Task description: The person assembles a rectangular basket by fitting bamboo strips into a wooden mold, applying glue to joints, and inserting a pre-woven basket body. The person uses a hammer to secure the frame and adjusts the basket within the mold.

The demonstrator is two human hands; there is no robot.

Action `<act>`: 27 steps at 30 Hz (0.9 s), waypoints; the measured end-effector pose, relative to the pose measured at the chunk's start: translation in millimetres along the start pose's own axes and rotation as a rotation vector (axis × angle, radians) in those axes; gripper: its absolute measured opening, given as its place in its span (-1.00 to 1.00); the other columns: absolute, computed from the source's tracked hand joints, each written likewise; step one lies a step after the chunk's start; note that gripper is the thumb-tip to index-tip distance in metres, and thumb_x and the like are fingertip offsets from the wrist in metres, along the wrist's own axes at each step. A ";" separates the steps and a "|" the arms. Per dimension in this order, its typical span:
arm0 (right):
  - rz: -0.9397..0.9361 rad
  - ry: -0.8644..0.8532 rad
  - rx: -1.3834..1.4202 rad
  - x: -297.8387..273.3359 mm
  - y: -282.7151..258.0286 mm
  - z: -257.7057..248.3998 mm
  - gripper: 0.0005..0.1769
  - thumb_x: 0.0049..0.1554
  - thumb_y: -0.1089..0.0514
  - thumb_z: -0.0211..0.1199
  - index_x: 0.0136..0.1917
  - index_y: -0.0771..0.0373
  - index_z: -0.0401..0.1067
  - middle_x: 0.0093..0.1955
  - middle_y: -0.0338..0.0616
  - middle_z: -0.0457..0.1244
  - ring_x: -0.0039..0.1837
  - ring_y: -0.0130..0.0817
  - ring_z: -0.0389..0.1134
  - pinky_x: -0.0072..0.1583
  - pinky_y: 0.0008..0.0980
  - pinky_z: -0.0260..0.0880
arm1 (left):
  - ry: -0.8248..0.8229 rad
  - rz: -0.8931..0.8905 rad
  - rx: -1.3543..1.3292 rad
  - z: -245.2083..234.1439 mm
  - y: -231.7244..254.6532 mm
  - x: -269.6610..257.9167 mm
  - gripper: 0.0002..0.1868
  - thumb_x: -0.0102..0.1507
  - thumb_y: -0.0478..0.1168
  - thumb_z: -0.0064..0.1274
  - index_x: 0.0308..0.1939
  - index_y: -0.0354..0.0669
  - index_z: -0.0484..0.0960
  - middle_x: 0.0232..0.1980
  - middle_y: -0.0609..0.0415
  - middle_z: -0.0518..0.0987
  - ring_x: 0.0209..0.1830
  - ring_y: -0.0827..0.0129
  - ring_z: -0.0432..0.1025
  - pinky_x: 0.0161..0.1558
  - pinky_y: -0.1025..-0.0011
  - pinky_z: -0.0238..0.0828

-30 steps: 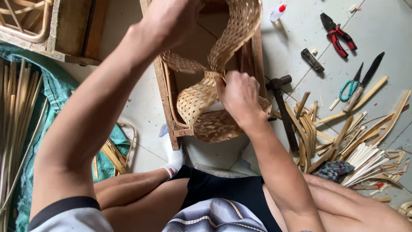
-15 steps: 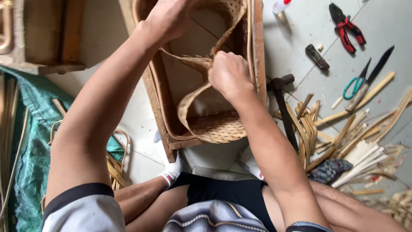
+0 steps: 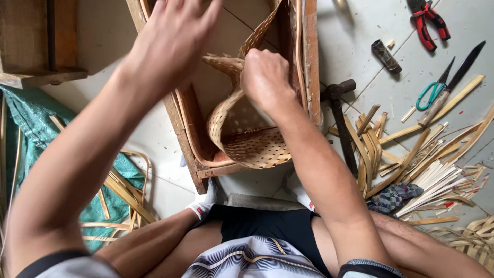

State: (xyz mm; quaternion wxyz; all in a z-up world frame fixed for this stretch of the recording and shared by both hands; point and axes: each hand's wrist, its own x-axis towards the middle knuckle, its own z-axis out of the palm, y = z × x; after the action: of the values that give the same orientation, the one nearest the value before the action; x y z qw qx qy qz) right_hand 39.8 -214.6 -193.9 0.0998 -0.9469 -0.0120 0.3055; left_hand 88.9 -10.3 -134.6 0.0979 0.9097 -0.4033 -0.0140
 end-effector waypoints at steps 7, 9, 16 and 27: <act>-0.098 0.180 0.015 4.2 8.7 4.3 -0.88 0.01 0.29 0.27 -0.34 0.38 0.52 -0.34 0.23 0.36 -0.23 0.06 0.46 -0.08 -0.07 0.46 | -0.187 0.361 -0.132 -38.6 140.2 -91.2 -0.21 0.00 -0.12 0.00 0.35 -0.24 0.37 0.20 -0.19 0.54 0.23 0.11 0.46 0.40 0.03 0.13; -0.093 0.209 0.027 4.8 11.0 0.2 -0.88 -0.01 0.29 0.28 -0.34 0.38 0.52 -0.33 0.25 0.36 -0.23 0.10 0.47 -0.06 -0.04 0.48 | -0.462 0.532 0.045 -12.9 147.4 -94.1 -0.35 0.33 -0.18 -0.04 0.44 -0.50 0.29 -0.04 -0.15 0.63 -0.06 0.18 0.54 0.27 0.13 0.30; -0.218 0.323 -0.014 10.8 30.4 -4.4 -0.75 0.07 0.23 0.27 -0.42 0.36 0.49 -0.43 0.21 0.31 -0.33 0.01 0.42 -0.16 -0.06 0.48 | -0.567 0.310 0.155 59.6 121.5 -90.1 -0.64 0.36 -0.02 -0.08 -0.28 -0.23 0.63 -0.24 -0.03 0.58 -0.34 0.33 0.41 -0.32 0.38 0.37; -0.171 -0.021 0.043 -15.3 20.8 -16.1 -0.21 0.32 -0.37 0.11 -0.41 0.34 0.43 -0.55 -0.17 0.15 -0.47 -0.25 0.17 -0.29 -0.01 0.32 | -0.719 0.227 -0.066 121.8 143.0 -99.0 -0.67 0.38 -0.06 -0.05 -0.28 -0.23 0.64 -0.32 -0.01 0.58 -0.46 0.42 0.42 -0.45 0.37 0.42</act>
State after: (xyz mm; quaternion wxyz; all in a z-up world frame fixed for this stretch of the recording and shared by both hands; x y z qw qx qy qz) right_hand 35.9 -239.2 -176.4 0.1456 -0.9368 -0.0872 0.3060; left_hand -95.2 -51.5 -232.3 -0.0196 0.7925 -0.5096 -0.3345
